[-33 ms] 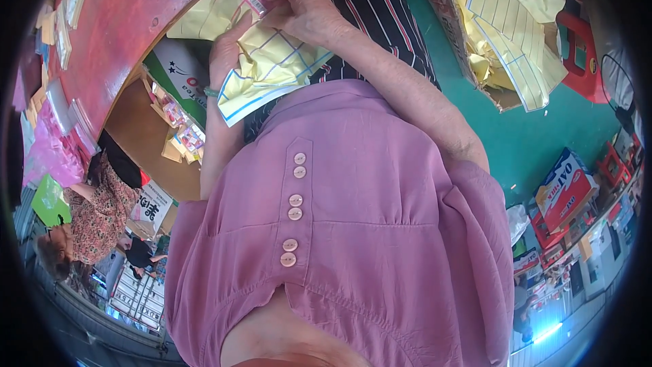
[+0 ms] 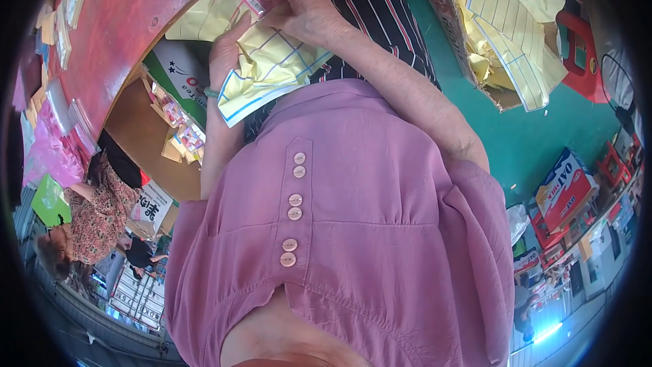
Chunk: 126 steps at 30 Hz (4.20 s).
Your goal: Manually wrapping and sealing stacks of products into paper bundles using adhesive strips.
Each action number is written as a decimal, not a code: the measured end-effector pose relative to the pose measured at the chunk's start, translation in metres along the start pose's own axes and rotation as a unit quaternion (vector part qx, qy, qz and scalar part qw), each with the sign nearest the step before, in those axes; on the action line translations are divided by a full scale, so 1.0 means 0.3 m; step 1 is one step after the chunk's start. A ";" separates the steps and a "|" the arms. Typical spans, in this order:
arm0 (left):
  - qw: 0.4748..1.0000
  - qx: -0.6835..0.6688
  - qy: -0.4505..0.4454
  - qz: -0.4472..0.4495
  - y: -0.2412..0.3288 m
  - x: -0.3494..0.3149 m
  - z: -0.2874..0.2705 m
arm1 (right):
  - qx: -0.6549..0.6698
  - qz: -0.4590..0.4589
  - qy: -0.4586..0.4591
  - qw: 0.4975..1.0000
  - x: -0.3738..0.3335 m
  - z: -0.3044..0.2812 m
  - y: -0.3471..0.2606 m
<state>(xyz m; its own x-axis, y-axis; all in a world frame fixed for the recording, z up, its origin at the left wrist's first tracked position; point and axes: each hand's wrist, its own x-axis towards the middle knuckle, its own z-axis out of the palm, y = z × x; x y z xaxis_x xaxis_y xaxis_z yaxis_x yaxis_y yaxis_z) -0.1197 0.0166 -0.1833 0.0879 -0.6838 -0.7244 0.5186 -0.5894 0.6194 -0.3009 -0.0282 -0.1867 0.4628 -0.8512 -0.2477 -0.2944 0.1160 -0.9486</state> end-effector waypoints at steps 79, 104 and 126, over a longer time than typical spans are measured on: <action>0.986 -0.049 0.050 0.153 -0.025 -0.146 0.172 | 0.002 -0.003 0.002 1.000 -0.059 -0.098 -0.145; 0.990 -0.058 0.098 0.085 -0.040 -0.096 0.098 | 0.034 -0.065 0.034 0.997 -0.008 -0.063 0.042; 0.990 -0.058 0.123 0.037 -0.024 -0.044 -0.079 | 0.452 -0.111 0.384 0.797 -0.361 -0.788 0.056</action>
<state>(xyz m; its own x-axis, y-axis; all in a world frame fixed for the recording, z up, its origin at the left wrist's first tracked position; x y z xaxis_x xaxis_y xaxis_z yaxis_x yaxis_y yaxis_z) -0.1045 0.0399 -0.1854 0.3262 -0.5886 -0.7397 0.5964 -0.4790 0.6441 -0.5537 -0.0552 -0.1294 -0.3318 -0.9240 -0.1901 0.6080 -0.0554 -0.7920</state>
